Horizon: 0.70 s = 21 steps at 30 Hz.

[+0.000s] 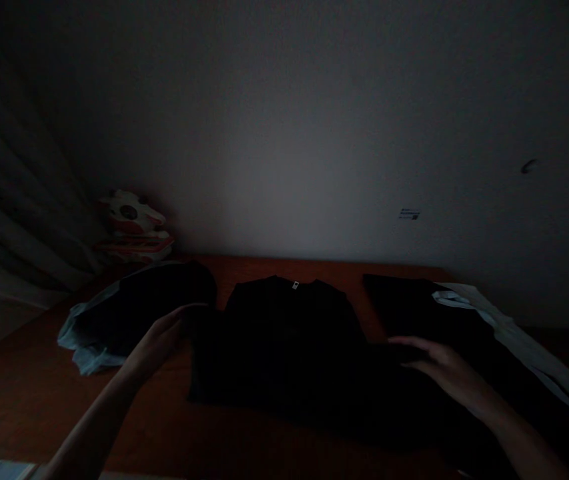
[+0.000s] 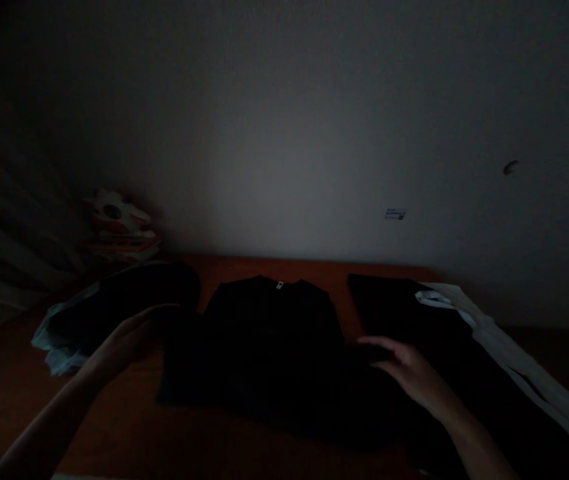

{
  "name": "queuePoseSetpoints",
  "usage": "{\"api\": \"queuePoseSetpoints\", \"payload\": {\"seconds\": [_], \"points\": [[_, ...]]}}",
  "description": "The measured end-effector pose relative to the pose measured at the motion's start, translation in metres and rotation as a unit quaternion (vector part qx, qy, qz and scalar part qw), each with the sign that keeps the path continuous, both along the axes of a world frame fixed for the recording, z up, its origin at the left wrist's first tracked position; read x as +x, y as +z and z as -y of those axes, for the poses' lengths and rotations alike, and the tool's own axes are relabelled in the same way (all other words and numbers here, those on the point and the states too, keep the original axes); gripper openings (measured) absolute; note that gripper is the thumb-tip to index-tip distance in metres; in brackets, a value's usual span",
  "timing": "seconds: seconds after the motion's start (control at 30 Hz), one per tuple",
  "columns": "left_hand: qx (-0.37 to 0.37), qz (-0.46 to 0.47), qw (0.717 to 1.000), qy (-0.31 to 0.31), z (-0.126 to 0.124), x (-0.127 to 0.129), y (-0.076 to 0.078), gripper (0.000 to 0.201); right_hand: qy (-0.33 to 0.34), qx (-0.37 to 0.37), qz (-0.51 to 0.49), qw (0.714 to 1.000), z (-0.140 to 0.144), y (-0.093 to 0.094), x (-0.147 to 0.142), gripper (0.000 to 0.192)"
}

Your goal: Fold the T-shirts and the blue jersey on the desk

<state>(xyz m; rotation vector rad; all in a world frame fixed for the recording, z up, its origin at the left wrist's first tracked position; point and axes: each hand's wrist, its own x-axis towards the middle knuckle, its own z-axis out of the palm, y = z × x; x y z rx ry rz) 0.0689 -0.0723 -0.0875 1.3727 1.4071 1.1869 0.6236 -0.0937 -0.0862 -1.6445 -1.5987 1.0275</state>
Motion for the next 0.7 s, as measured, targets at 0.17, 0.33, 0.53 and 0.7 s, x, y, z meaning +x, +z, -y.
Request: {"api": "queuePoseSetpoints", "payload": {"seconds": [0.17, 0.33, 0.53, 0.7], "points": [[0.075, -0.084, 0.99, 0.079, -0.039, 0.032, -0.029, 0.062, -0.093, 0.189, 0.048, 0.976, -0.037, -0.046, -0.033, 0.058], [0.068, -0.388, 0.919, 0.004, -0.046, 0.045, -0.094, 0.055, -0.028, 0.209, 0.117, 0.97, -0.045, -0.12, -0.049, 0.052], [0.109, -0.475, 0.873, -0.005, -0.026, 0.033, -0.116, 0.054, -0.039, 0.194, 0.111, 0.974, -0.016, -0.134, -0.047, 0.051], [0.102, -0.422, 0.901, -0.007, 0.025, 0.016, -0.113, 0.049, -0.042, 0.122, 0.071, 0.989, 0.031, -0.116, -0.037, 0.058]]}}
